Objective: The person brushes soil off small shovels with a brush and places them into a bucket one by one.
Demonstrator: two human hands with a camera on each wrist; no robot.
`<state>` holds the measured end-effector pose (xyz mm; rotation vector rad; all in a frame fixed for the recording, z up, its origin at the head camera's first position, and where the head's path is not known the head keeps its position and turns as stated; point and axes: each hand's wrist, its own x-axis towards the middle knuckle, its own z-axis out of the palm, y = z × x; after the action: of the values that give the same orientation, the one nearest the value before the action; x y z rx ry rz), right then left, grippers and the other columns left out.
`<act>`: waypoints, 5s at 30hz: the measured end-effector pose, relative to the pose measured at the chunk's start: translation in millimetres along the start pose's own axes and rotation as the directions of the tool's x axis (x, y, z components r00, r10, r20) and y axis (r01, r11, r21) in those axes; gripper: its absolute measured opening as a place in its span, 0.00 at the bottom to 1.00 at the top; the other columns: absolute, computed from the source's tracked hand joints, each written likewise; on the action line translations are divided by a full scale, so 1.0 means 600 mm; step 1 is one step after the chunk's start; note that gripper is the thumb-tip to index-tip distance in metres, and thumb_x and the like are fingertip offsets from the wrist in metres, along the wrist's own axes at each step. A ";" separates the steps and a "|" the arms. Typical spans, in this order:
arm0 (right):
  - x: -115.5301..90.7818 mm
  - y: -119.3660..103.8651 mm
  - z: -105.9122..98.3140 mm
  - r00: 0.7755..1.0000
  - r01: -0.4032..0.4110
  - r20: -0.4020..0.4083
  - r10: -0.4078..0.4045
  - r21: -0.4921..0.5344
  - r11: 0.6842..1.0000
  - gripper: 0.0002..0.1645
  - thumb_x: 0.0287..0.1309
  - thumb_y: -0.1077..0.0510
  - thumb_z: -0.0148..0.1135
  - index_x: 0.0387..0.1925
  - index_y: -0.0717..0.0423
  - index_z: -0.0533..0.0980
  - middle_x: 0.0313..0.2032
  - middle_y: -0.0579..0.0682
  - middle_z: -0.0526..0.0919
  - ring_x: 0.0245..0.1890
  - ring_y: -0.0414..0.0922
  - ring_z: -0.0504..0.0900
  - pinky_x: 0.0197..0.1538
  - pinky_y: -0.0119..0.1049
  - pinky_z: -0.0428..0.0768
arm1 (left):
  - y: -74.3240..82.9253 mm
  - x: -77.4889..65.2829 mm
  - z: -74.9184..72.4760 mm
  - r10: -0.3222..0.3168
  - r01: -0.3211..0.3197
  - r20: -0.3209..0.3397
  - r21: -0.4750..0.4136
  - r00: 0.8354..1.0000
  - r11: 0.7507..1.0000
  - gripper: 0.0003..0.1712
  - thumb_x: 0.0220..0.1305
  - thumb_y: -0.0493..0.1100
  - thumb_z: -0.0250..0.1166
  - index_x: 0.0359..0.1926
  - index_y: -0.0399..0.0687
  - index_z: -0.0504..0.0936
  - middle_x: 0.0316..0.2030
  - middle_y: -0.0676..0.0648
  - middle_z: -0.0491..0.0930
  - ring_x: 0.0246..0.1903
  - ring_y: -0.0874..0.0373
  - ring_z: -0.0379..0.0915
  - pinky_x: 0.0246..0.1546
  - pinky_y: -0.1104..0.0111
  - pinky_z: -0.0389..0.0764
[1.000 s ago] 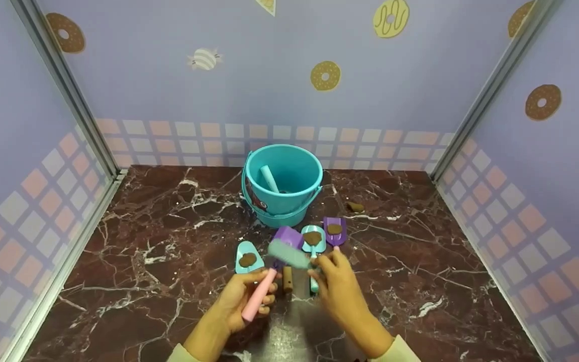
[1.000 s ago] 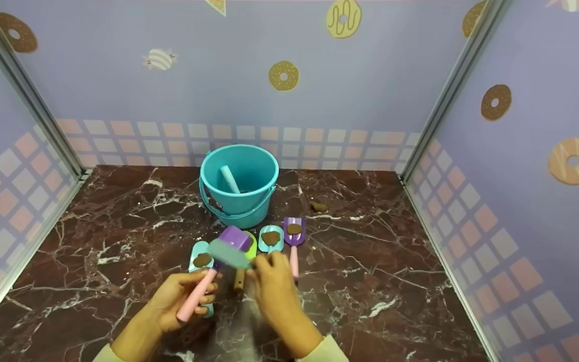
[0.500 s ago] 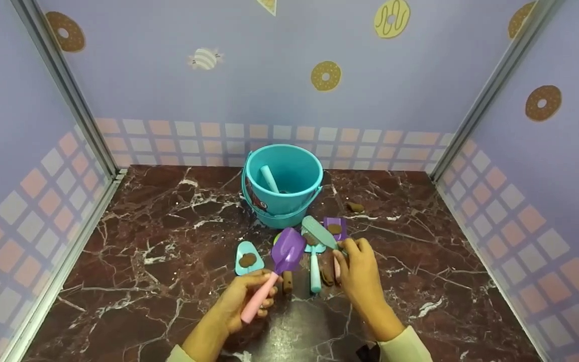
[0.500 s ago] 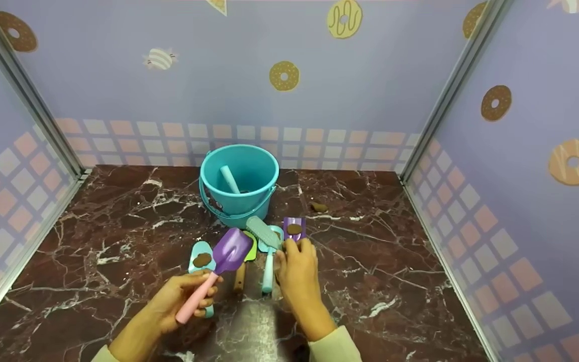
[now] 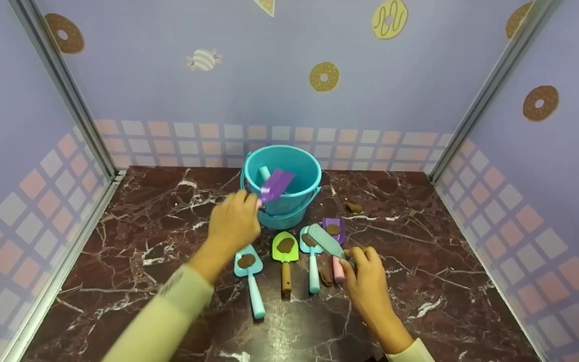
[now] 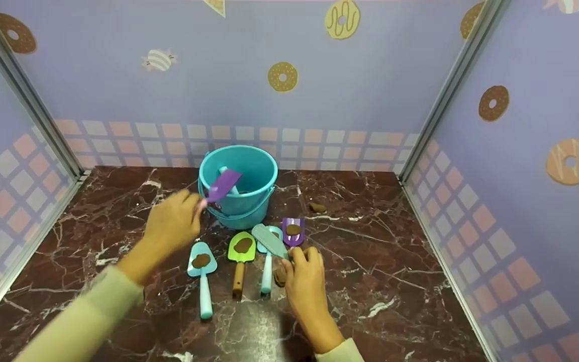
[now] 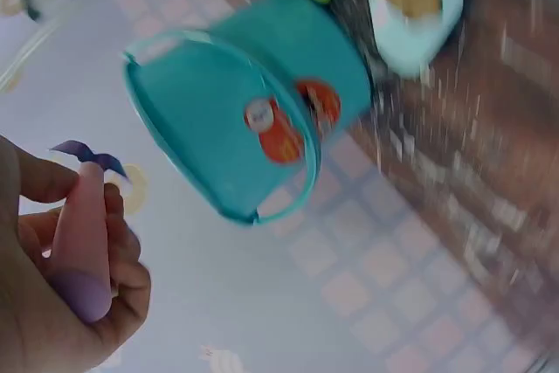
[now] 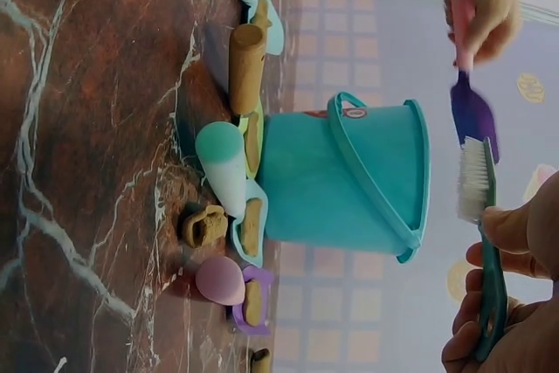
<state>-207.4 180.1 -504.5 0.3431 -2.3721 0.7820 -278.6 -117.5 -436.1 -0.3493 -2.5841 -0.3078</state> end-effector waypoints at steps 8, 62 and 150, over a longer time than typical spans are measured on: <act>-0.010 0.007 -0.005 1.000 0.009 -0.004 -0.009 0.001 1.000 0.10 0.58 0.60 0.72 0.40 0.57 0.80 0.32 0.49 0.72 0.30 0.42 0.70 0.34 0.42 0.74 | -0.020 0.120 0.023 0.117 -0.168 0.194 0.273 0.974 0.947 0.17 0.58 0.43 0.69 0.48 0.41 0.84 0.43 0.40 0.80 0.45 0.43 0.75 0.42 0.49 0.78; -0.029 -0.013 -0.003 0.999 -0.015 0.033 0.015 0.013 1.000 0.10 0.57 0.60 0.72 0.40 0.55 0.80 0.33 0.50 0.73 0.30 0.39 0.67 0.34 0.39 0.73 | 0.024 -0.174 0.087 -0.424 0.450 0.422 0.041 0.801 0.892 0.35 0.65 0.64 0.63 0.50 0.34 0.80 0.40 0.35 0.81 0.37 0.36 0.80 0.33 0.45 0.82; -0.013 -0.063 0.043 0.991 0.128 -0.018 -0.132 -0.130 0.983 0.14 0.52 0.61 0.75 0.33 0.58 0.75 0.31 0.53 0.72 0.30 0.50 0.71 0.33 0.45 0.71 | 0.110 -0.219 0.025 0.013 0.016 -0.179 0.157 0.984 0.987 0.14 0.50 0.34 0.73 0.41 0.43 0.86 0.37 0.39 0.80 0.38 0.45 0.76 0.27 0.59 0.72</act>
<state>-197.5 134.7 -508.9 0.4264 -2.3351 0.5672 -155.8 -75.8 -506.4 -0.2503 -2.4126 -0.1267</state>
